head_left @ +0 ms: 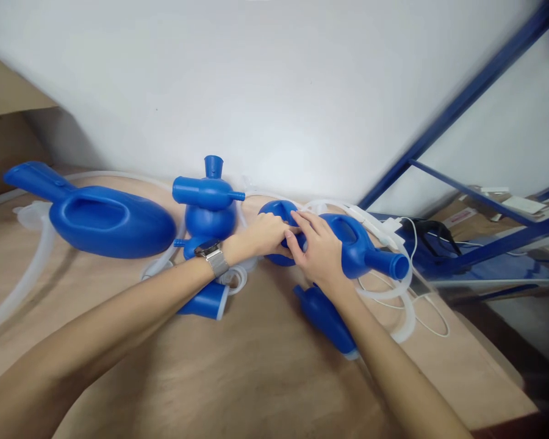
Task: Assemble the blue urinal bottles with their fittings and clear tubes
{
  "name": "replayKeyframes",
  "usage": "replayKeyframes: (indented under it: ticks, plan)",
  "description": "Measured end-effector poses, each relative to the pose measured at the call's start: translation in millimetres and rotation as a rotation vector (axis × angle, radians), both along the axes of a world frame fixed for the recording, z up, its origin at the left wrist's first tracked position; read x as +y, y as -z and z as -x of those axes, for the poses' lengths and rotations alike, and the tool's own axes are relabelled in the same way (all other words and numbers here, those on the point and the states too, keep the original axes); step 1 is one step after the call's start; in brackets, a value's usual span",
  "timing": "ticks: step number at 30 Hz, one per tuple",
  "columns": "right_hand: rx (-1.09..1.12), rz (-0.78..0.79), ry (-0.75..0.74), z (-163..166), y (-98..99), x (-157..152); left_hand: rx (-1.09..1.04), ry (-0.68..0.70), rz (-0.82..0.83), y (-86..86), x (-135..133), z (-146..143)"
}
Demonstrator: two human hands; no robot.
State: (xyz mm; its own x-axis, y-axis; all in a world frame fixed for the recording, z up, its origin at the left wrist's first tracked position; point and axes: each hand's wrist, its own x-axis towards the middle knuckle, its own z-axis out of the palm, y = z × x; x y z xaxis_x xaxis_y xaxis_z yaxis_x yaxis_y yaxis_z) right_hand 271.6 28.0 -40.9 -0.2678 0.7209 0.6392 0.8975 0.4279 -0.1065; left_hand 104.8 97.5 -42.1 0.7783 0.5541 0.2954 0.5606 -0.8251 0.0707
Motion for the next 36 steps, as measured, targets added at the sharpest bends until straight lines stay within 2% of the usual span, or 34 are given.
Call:
replayKeyframes:
  ticks: [5,12,16,20,26,30,31,33,35,36]
  plan:
    - [0.035,0.018,0.019,0.1,-2.2,-0.7,-0.017,0.035,0.012,2.9,-0.2,-3.2]
    - [0.099,0.078,0.169,7.5,-3.0,-0.6,-0.009,0.037,-0.010,1.0,-4.1,-5.6]
    - [0.247,0.101,0.222,3.8,0.6,6.3,-0.003,0.018,-0.016,-5.1,-11.7,-5.2]
    - [0.406,0.195,0.294,-6.0,6.4,17.4,0.018,-0.008,-0.016,-8.1,-15.5,-4.7]
    - [0.387,0.270,0.263,-14.7,2.2,22.2,0.064,0.037,0.014,-11.1,-6.0,0.0]
    - [0.324,0.307,0.228,-18.9,-13.2,14.4,0.071,0.054,0.072,-29.9,-12.8,17.8]
    - [0.309,0.279,0.223,-18.3,-17.6,10.3,0.059,0.047,0.074,-37.1,-19.9,26.1]
    - [0.235,0.128,0.176,-12.5,-24.6,-0.9,0.016,0.012,0.065,-51.7,-41.2,47.6]
    - [0.101,-0.041,0.042,1.0,-25.7,-15.3,-0.052,-0.058,0.069,-61.5,-69.4,74.0]
    - [0.023,-0.075,-0.052,10.4,-23.1,-22.7,-0.064,-0.078,0.085,-62.9,-84.4,88.3]
